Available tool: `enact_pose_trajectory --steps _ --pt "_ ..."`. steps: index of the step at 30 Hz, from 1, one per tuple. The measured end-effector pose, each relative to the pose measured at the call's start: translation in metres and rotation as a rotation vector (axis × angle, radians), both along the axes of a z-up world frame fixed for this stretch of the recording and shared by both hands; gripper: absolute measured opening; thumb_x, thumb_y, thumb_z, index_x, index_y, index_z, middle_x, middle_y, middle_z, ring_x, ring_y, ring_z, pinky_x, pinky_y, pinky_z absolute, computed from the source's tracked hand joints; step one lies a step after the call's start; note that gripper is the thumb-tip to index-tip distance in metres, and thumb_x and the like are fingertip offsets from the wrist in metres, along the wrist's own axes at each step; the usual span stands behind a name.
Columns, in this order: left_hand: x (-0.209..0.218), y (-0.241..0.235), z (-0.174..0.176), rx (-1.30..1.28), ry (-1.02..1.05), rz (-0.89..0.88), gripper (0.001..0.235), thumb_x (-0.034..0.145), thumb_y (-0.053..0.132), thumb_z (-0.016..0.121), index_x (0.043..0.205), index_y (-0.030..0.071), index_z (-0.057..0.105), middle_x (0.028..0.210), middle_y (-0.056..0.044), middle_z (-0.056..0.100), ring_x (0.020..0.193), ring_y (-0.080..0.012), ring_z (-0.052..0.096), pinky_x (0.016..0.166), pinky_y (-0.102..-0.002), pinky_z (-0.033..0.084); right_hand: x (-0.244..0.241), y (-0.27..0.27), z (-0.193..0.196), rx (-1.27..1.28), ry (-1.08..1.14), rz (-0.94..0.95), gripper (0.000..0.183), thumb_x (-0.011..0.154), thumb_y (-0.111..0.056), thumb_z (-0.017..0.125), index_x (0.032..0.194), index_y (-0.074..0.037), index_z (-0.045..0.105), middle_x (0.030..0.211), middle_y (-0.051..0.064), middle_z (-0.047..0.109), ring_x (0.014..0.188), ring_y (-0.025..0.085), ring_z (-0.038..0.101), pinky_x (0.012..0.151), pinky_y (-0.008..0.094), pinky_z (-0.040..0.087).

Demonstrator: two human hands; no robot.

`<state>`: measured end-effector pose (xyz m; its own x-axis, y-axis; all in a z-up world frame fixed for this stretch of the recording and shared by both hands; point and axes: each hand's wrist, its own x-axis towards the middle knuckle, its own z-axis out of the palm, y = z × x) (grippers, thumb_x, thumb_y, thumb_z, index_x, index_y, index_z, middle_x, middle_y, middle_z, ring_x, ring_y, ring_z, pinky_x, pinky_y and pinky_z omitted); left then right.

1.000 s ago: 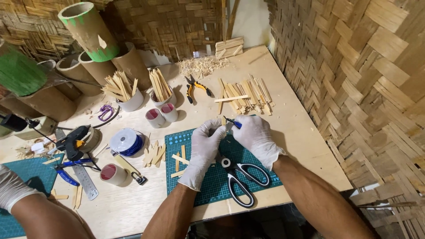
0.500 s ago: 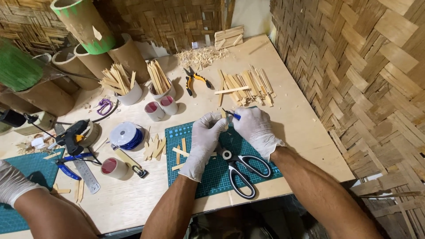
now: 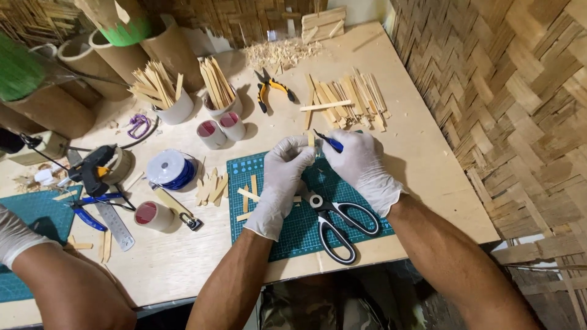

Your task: Trimming and organizing small wooden sticks using scissors and a cutter on a workbench for model assembly.

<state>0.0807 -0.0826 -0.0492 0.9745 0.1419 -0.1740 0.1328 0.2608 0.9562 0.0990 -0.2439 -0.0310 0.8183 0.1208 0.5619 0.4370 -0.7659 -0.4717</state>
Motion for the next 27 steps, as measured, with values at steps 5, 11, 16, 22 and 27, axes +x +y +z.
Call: enact_pose_trajectory --steps 5,11,16,22,27 --pt "-0.014 -0.007 0.028 0.009 0.030 -0.007 0.020 0.088 0.012 0.075 0.106 0.004 0.073 0.083 -0.004 0.067 0.073 -0.0143 0.061 0.029 -0.037 0.060 0.005 -0.002 -0.012 0.043 -0.011 0.050 0.014 0.088 -0.037 0.080 0.091 -0.023 0.078 0.070 0.007 0.072 0.074 0.032 0.075 0.063 0.044 0.060" --pt "-0.012 -0.004 0.028 -0.017 -0.007 0.011 0.022 0.089 0.013 0.075 0.109 0.005 0.074 0.081 -0.005 0.069 0.067 -0.0124 0.059 0.028 -0.034 0.059 0.000 0.000 0.000 -0.004 0.018 0.031 0.018 0.089 -0.039 0.079 0.095 -0.022 0.079 0.070 0.008 0.072 0.074 0.033 0.074 0.063 0.045 0.061" --pt "-0.012 -0.002 0.022 -0.064 -0.025 0.007 0.032 0.086 0.018 0.082 0.117 0.009 0.076 0.076 -0.002 0.070 0.065 -0.0130 0.059 0.027 -0.036 0.059 -0.004 0.001 0.003 0.023 0.023 0.038 0.017 0.088 -0.036 0.081 0.094 -0.020 0.080 0.068 0.010 0.071 0.074 0.036 0.074 0.061 0.046 0.060" --pt "-0.017 -0.003 0.020 -0.110 -0.059 0.032 0.037 0.083 0.019 0.086 0.117 0.008 0.075 0.073 -0.011 0.070 0.063 -0.0158 0.061 0.026 -0.036 0.059 -0.004 0.003 0.005 -0.021 0.042 0.033 0.016 0.087 -0.035 0.082 0.096 -0.022 0.081 0.068 0.008 0.071 0.074 0.035 0.074 0.061 0.046 0.061" --pt "-0.011 -0.002 0.006 -0.033 -0.091 0.068 0.039 0.081 0.014 0.085 0.117 0.003 0.074 0.068 -0.008 0.060 0.062 -0.0138 0.058 0.025 -0.033 0.058 -0.009 0.004 0.012 0.022 0.048 0.066 0.013 0.087 -0.030 0.083 0.095 -0.020 0.080 0.072 0.011 0.072 0.080 0.037 0.074 0.062 0.048 0.059"
